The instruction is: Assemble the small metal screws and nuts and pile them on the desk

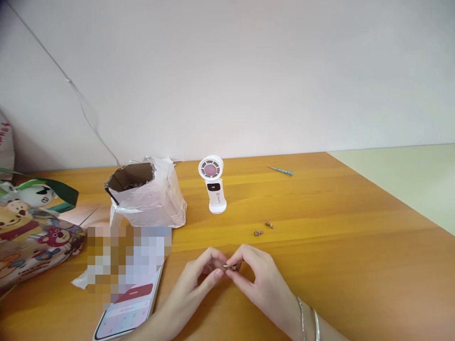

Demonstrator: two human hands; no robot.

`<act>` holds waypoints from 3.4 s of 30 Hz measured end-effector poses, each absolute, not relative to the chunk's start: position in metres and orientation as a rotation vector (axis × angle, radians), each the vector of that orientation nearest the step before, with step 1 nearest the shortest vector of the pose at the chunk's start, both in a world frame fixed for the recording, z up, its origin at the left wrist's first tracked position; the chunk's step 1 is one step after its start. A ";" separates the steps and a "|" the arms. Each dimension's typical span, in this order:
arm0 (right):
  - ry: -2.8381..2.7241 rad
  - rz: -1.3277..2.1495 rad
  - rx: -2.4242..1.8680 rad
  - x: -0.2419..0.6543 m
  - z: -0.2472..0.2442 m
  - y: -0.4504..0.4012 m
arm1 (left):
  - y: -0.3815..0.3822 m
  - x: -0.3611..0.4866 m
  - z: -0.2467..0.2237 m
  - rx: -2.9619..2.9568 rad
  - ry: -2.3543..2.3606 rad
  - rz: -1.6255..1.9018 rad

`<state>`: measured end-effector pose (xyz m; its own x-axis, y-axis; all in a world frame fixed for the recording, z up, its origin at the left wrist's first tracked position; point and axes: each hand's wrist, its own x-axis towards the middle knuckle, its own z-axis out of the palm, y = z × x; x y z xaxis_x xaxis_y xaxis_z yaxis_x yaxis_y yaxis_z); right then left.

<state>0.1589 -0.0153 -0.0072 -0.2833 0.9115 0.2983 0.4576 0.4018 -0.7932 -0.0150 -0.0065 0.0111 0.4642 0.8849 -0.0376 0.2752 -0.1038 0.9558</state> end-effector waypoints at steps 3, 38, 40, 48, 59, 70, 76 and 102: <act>-1.977 0.625 -1.123 0.159 -0.012 -0.017 | -0.007 -0.014 0.010 1.631 1.044 0.686; -1.993 0.762 -1.073 0.159 -0.006 -0.019 | -0.009 -0.015 0.014 1.686 1.043 0.653; -1.991 0.726 -1.069 0.158 -0.006 -0.020 | -0.009 -0.015 0.013 1.711 1.047 0.636; -1.976 0.600 -1.059 0.154 -0.011 -0.019 | -0.007 -0.016 0.010 1.739 1.102 0.592; -2.086 0.475 -1.049 0.154 -0.022 -0.021 | -0.011 -0.014 0.012 1.845 1.081 0.533; -2.117 0.472 -1.102 0.151 -0.018 -0.024 | -0.015 -0.011 0.010 1.820 1.102 0.553; -1.985 0.948 -1.035 0.155 -0.009 -0.017 | -0.010 -0.015 0.008 1.674 1.046 0.593; -1.993 0.698 -1.088 0.158 -0.011 -0.017 | -0.009 -0.014 0.006 1.737 1.146 0.738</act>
